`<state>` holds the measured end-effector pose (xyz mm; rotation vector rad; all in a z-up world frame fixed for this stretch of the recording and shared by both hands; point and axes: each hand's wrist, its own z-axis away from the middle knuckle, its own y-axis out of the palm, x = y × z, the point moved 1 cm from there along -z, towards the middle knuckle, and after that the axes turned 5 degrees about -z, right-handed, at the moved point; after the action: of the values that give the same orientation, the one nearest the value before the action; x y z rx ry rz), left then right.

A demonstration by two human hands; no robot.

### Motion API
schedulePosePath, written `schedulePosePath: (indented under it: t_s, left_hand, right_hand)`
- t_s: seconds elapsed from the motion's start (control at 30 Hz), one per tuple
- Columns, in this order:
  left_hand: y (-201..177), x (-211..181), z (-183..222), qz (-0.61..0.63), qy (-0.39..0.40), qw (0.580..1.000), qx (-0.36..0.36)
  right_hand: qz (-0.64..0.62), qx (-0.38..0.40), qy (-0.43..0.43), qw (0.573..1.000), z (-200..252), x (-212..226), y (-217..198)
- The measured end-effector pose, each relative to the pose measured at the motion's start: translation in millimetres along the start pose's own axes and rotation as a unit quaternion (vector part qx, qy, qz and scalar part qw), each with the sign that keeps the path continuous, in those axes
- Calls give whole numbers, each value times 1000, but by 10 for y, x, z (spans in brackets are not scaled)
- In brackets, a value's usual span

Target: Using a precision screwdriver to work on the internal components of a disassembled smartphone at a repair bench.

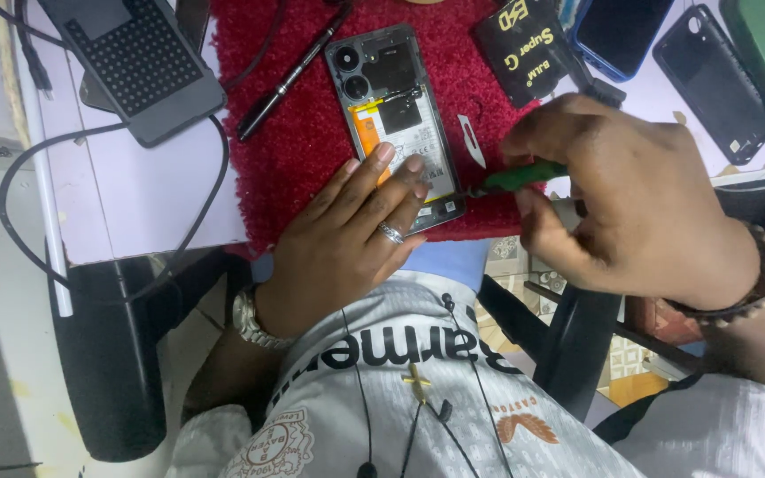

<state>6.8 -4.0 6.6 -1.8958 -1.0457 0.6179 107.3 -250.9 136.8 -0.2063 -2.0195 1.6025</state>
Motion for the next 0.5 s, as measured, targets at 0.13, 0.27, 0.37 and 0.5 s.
schedulePosePath:
  t_s: [0.13,0.27,0.37,0.5]
  left_hand:
    - [-19,1,-18,23,-6,1000,8]
    - [1,4,-2,17,-2,1000,0]
    - [13,4,9,11,4,1000,-3]
    - [13,0,3,-3,3,1000,5]
  right_hand:
    - [58,-23,-24,998,34,16,2]
    - [-27,12,-31,999,-55,68,-18]
    - [5,88,98,991,-38,51,-2]
    - [-90,-30,37,995,61,-2,-17]
